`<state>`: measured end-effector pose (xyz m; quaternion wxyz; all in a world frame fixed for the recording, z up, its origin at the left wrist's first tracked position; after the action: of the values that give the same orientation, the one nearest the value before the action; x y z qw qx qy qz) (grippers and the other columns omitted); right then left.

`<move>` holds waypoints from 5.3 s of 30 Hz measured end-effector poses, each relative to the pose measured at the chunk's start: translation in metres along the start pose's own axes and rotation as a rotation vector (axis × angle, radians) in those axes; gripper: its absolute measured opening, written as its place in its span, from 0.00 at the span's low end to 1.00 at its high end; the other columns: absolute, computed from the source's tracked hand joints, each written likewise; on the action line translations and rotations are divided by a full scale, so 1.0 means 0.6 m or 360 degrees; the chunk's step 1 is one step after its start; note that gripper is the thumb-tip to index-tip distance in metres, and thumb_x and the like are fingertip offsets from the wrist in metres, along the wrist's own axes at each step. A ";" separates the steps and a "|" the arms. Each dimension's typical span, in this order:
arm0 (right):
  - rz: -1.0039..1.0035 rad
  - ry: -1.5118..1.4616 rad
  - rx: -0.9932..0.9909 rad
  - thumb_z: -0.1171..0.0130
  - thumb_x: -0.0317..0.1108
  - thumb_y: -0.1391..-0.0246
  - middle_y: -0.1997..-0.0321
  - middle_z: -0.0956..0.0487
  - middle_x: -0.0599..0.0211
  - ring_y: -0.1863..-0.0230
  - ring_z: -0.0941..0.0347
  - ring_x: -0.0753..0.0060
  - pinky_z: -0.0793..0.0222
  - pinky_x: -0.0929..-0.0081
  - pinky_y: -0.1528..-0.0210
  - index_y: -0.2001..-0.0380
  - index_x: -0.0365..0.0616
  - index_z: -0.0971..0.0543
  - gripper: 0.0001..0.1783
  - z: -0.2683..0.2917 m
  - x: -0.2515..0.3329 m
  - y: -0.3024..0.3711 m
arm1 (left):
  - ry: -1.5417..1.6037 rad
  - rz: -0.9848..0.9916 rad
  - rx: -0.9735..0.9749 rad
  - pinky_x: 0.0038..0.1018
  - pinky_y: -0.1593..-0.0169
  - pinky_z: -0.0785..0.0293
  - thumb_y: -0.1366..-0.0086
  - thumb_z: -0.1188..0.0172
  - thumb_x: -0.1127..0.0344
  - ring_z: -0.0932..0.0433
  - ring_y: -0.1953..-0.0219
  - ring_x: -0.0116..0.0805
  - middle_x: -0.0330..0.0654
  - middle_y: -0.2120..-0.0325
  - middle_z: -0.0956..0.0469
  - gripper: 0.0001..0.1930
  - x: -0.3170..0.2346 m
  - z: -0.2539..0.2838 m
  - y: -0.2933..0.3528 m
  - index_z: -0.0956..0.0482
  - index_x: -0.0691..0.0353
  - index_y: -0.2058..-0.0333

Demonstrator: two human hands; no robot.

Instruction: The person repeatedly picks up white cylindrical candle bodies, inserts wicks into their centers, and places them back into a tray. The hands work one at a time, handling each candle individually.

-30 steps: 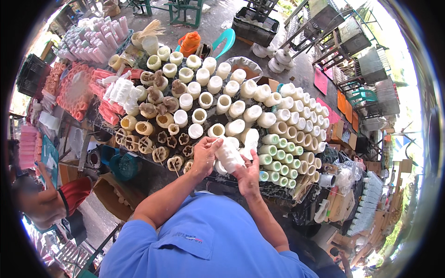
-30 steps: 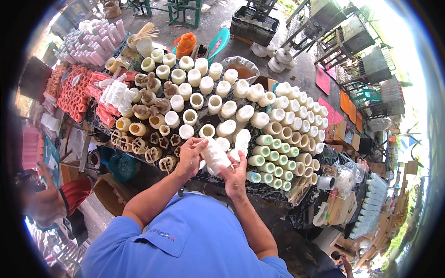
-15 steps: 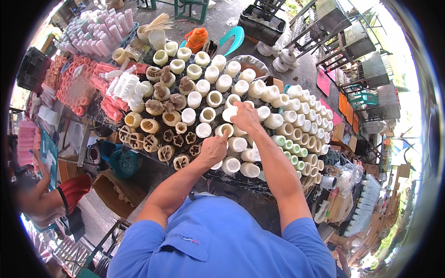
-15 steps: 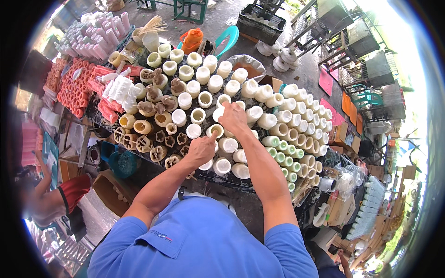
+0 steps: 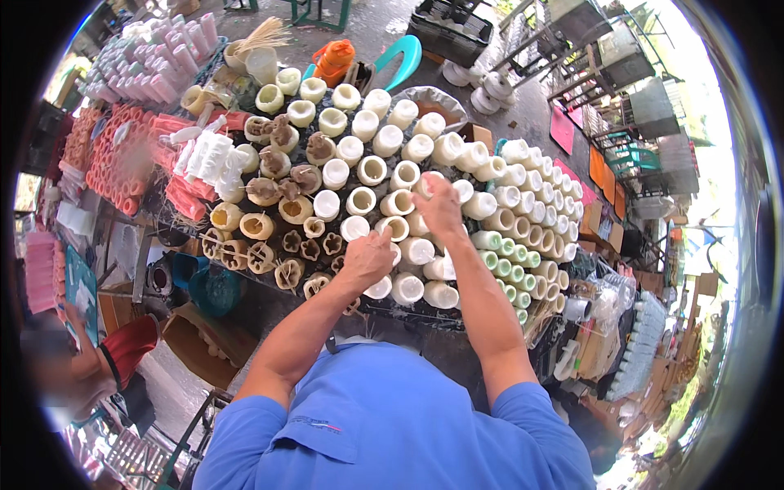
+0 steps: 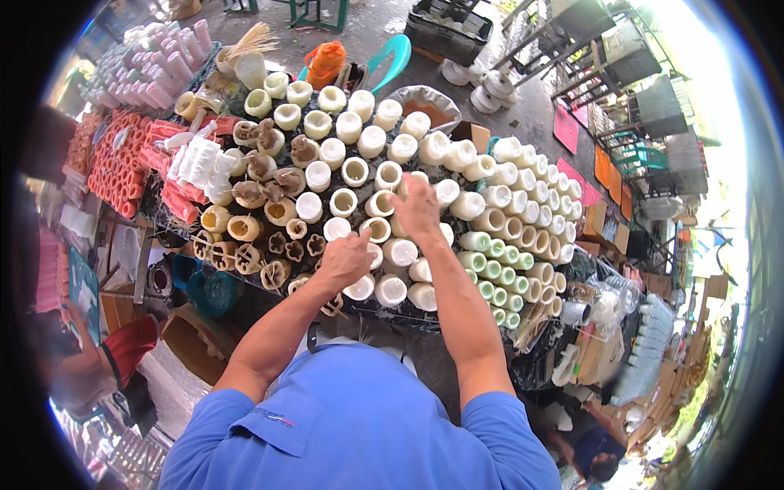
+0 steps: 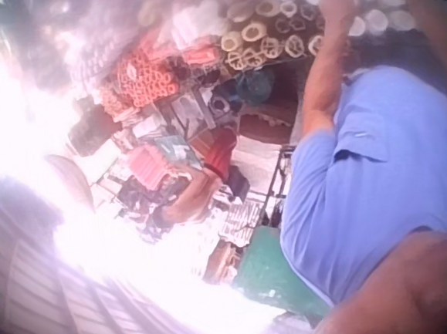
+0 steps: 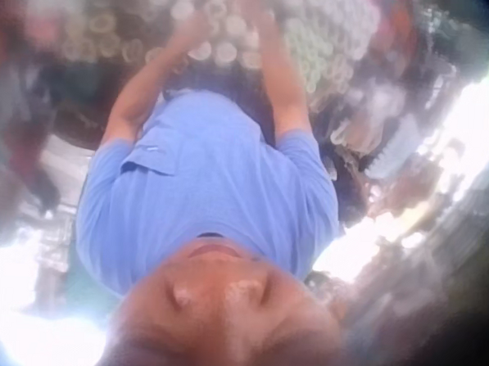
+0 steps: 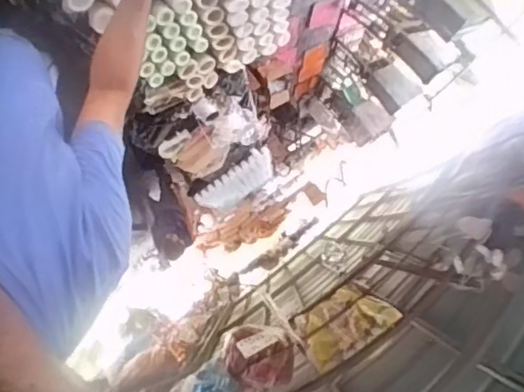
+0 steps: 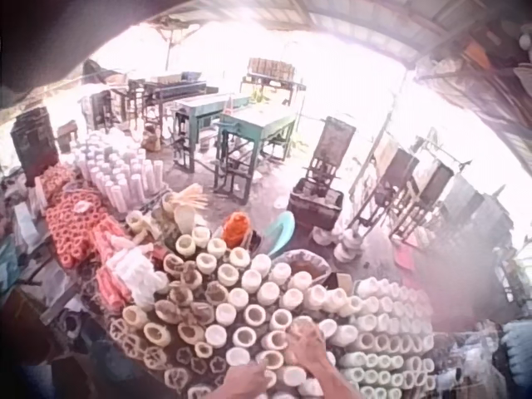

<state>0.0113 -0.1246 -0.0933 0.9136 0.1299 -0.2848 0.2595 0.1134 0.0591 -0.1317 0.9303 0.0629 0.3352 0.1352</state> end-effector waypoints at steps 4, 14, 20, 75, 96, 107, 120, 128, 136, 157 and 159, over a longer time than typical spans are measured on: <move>0.0091 -0.0699 -0.0696 0.26 0.20 0.49 0.53 0.22 0.67 0.61 0.27 0.79 0.24 0.77 0.59 0.37 0.41 0.21 0.34 0.117 -0.024 0.059 | 0.0073 0.0056 -0.0049 0.48 0.51 0.19 0.34 0.32 0.57 0.16 0.54 0.58 0.56 0.54 0.18 0.29 0.018 0.044 0.035 0.25 0.64 0.39; -0.0123 0.0038 -0.0296 0.30 0.48 0.36 0.28 0.28 0.41 0.26 0.33 0.39 0.32 0.51 0.27 0.39 0.33 0.20 0.32 0.139 -0.055 0.224 | 0.0874 0.0451 0.0069 0.36 0.47 0.21 0.27 0.35 0.50 0.16 0.51 0.41 0.51 0.49 0.17 0.28 0.008 0.072 0.086 0.22 0.66 0.39; 0.0840 -0.0065 0.0116 0.31 0.65 0.44 0.16 0.53 0.38 0.13 0.64 0.40 0.74 0.40 0.16 0.24 0.31 0.40 0.60 0.006 0.065 0.233 | 0.3173 0.0213 0.0156 0.49 0.27 0.38 0.27 0.53 0.24 0.33 0.29 0.51 0.52 0.29 0.34 0.51 -0.118 0.120 -0.001 0.48 0.60 0.22; -0.0291 -0.1095 0.1246 0.32 0.43 0.32 0.49 0.16 0.64 0.50 0.20 0.76 0.23 0.75 0.46 0.35 0.33 0.25 0.31 -0.098 0.236 0.198 | -0.0028 0.0556 -0.0780 0.48 0.29 0.35 0.36 0.36 0.65 0.33 0.34 0.70 0.69 0.37 0.34 0.44 0.423 0.276 0.086 0.48 0.75 0.26; -0.0470 -0.1125 0.1115 0.32 0.42 0.32 0.50 0.16 0.67 0.53 0.21 0.78 0.23 0.76 0.48 0.37 0.33 0.23 0.29 -0.109 0.181 0.266 | -0.0499 0.0369 -0.1164 0.49 0.36 0.28 0.44 0.28 0.70 0.28 0.40 0.62 0.59 0.44 0.29 0.36 0.405 0.212 0.057 0.28 0.76 0.38; -0.0344 -0.0924 0.0415 0.26 0.31 0.42 0.56 0.19 0.69 0.61 0.24 0.79 0.23 0.77 0.55 0.38 0.35 0.22 0.30 -0.072 0.095 0.279 | -0.0489 0.0387 -0.1159 0.48 0.36 0.29 0.40 0.26 0.64 0.27 0.41 0.58 0.57 0.46 0.26 0.27 0.337 0.258 0.119 0.22 0.71 0.45; -0.0368 -0.0406 -0.0331 0.30 0.44 0.36 0.64 0.12 0.56 0.63 0.16 0.65 0.20 0.64 0.53 0.49 0.33 0.16 0.23 0.043 -0.032 0.079 | 0.0026 -0.0145 -0.0881 0.44 0.44 0.23 0.39 0.27 0.67 0.21 0.49 0.55 0.55 0.52 0.21 0.19 0.092 0.178 0.123 0.17 0.71 0.52; -0.0081 -0.0320 -0.0372 0.30 0.43 0.37 0.63 0.12 0.56 0.61 0.15 0.61 0.21 0.65 0.50 0.50 0.35 0.15 0.22 0.058 -0.024 -0.037 | 0.0099 -0.0095 -0.0799 0.43 0.46 0.22 0.40 0.26 0.67 0.21 0.50 0.55 0.55 0.53 0.20 0.19 0.076 0.150 0.134 0.16 0.71 0.52; -0.0127 0.0538 0.0147 0.35 0.52 0.37 0.32 0.28 0.37 0.36 0.23 0.40 0.26 0.50 0.34 0.31 0.39 0.30 0.39 -0.045 -0.009 -0.231 | 0.0142 -0.0153 -0.0695 0.43 0.48 0.21 0.40 0.26 0.67 0.19 0.52 0.54 0.53 0.56 0.19 0.17 0.075 0.132 0.139 0.15 0.69 0.54; 0.0227 0.0270 -0.0249 0.38 0.52 0.31 0.54 0.20 0.31 0.49 0.23 0.28 0.28 0.40 0.46 0.50 0.32 0.25 0.28 0.201 -0.007 -0.036 | 0.0393 -0.0243 -0.0373 0.45 0.45 0.22 0.38 0.27 0.64 0.19 0.49 0.56 0.55 0.53 0.19 0.23 0.006 0.073 0.107 0.19 0.66 0.46; 0.0132 0.0250 -0.0251 0.38 0.52 0.31 0.54 0.20 0.33 0.50 0.23 0.29 0.27 0.40 0.47 0.48 0.33 0.23 0.28 0.221 -0.012 0.039 | 0.0589 -0.0233 -0.0226 0.45 0.42 0.23 0.37 0.28 0.61 0.20 0.46 0.58 0.56 0.48 0.21 0.30 -0.043 0.056 0.079 0.25 0.64 0.38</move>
<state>-0.0670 -0.1590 0.0113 0.9289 0.0249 -0.2371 0.2832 0.1059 0.0960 -0.0802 0.8622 -0.0534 0.4938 0.0999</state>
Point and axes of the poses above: each hand's wrist, its own y-axis away from the middle knuckle, its own z-axis out of the back of the hand, x = y × z, the point moved 1 cm from there along -y, towards the middle knuckle
